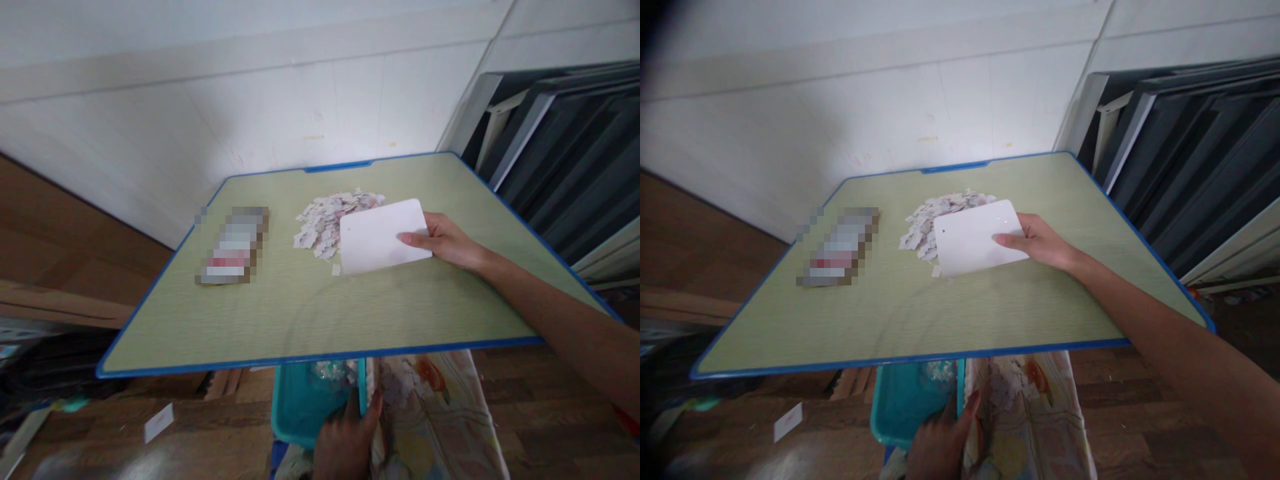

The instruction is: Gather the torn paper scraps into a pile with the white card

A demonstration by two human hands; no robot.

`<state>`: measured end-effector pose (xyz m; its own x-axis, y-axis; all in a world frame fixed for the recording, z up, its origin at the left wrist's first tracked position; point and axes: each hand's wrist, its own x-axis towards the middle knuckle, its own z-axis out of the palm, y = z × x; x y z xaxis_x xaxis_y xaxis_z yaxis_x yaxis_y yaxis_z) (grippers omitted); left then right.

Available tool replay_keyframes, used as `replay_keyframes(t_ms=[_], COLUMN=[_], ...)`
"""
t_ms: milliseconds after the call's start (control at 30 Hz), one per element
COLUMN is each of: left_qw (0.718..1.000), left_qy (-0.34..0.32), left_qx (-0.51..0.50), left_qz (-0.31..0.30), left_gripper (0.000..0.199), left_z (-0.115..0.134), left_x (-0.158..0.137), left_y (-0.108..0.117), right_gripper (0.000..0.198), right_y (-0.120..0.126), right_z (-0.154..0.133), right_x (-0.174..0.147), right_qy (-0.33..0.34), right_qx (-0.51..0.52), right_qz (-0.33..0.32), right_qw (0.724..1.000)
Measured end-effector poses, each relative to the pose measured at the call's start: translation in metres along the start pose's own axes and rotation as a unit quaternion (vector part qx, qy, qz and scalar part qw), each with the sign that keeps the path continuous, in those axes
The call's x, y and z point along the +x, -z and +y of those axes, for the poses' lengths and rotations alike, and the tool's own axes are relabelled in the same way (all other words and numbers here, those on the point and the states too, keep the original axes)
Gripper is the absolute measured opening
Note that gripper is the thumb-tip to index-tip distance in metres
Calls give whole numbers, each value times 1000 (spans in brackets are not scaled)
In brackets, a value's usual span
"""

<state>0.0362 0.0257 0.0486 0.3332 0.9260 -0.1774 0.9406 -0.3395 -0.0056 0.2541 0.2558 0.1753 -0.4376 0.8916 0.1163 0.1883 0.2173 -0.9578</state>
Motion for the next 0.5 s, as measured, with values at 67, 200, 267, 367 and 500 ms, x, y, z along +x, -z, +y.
replay_keyframes(t_ms=[67,200,267,367,500], left_qw=[1000,1000,1000,1000,1000], left_qy=[-4,-8,-6,-5,-10], left_qx=[-3,-7,-10,-16,-20], left_qz=[7,17,12,2,6], left_gripper=[73,71,71,70,70], left_z=[-1,-1,-2,-2,-3], left_x=[0,0,0,-1,-1], left_y=[0,0,1,1,-2], right_gripper=[29,29,28,28,31], right_y=[0,0,0,0,-6], right_z=[0,-2,-2,-4,-6], right_x=[0,0,-1,-1,-3], right_qy=[-2,-11,-18,-25,-28], right_qx=[-1,4,12,18,27], right_qz=[-8,-13,-22,-46,-107], right_qw=[1000,1000,1000,998,994])
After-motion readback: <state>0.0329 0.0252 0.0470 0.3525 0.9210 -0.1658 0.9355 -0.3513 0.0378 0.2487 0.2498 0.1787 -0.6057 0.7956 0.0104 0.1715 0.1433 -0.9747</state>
